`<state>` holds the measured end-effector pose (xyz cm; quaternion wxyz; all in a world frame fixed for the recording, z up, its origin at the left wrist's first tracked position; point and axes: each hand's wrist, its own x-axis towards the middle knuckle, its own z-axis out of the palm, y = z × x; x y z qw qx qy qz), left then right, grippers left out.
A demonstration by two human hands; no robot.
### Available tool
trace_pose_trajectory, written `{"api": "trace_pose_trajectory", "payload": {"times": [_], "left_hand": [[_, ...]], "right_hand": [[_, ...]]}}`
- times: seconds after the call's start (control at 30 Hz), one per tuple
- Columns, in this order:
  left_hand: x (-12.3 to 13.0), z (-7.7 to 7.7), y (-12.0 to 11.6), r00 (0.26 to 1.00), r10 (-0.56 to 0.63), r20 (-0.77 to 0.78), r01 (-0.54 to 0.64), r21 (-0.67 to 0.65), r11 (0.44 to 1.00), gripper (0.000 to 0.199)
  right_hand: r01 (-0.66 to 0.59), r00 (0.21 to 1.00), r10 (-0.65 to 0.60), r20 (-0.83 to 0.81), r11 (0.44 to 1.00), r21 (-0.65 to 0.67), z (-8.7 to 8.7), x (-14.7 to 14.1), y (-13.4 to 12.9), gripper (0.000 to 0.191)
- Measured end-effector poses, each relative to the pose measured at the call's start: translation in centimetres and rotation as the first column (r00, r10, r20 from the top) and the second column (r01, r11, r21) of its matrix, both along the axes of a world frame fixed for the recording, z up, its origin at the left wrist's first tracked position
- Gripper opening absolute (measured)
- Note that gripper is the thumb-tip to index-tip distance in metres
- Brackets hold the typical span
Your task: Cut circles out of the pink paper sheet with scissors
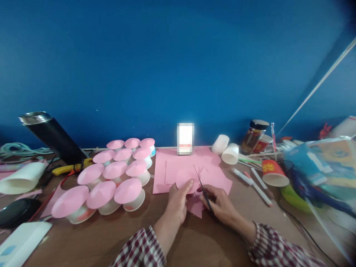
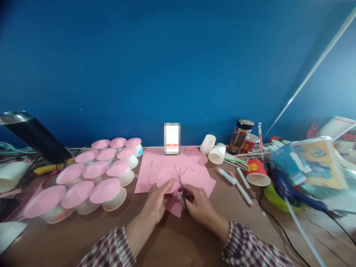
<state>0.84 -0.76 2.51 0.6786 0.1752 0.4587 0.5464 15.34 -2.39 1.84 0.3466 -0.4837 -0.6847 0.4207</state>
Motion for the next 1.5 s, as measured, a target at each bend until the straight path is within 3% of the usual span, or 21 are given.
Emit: {"api": "trace_pose_trajectory", "payload": {"times": [0.23, 0.47, 1.5], "left_hand": [[-0.05, 0.06, -0.07, 1.000, 0.008, 0.014, -0.008, 0.008, 1.000, 0.038], [-0.02, -0.31, 0.21, 0.998, 0.047, -0.039, -0.050, -0.083, 0.995, 0.040], [-0.10, -0.19, 0.01, 0.997, 0.079, 0.005, -0.079, -0.017, 0.997, 0.037]], "right_hand": [[-0.004, 1.000, 0.004, 0.016, 1.000, 0.011, -0.03, 0.09, 0.00, 0.021], [0.012, 1.000, -0.012, 0.017, 1.000, 0.007, -0.26, 0.18, 0.02, 0.020], [0.013, 1.000, -0.013, 0.019, 1.000, -0.007, 0.25, -0.03, -0.06, 0.020]]}}
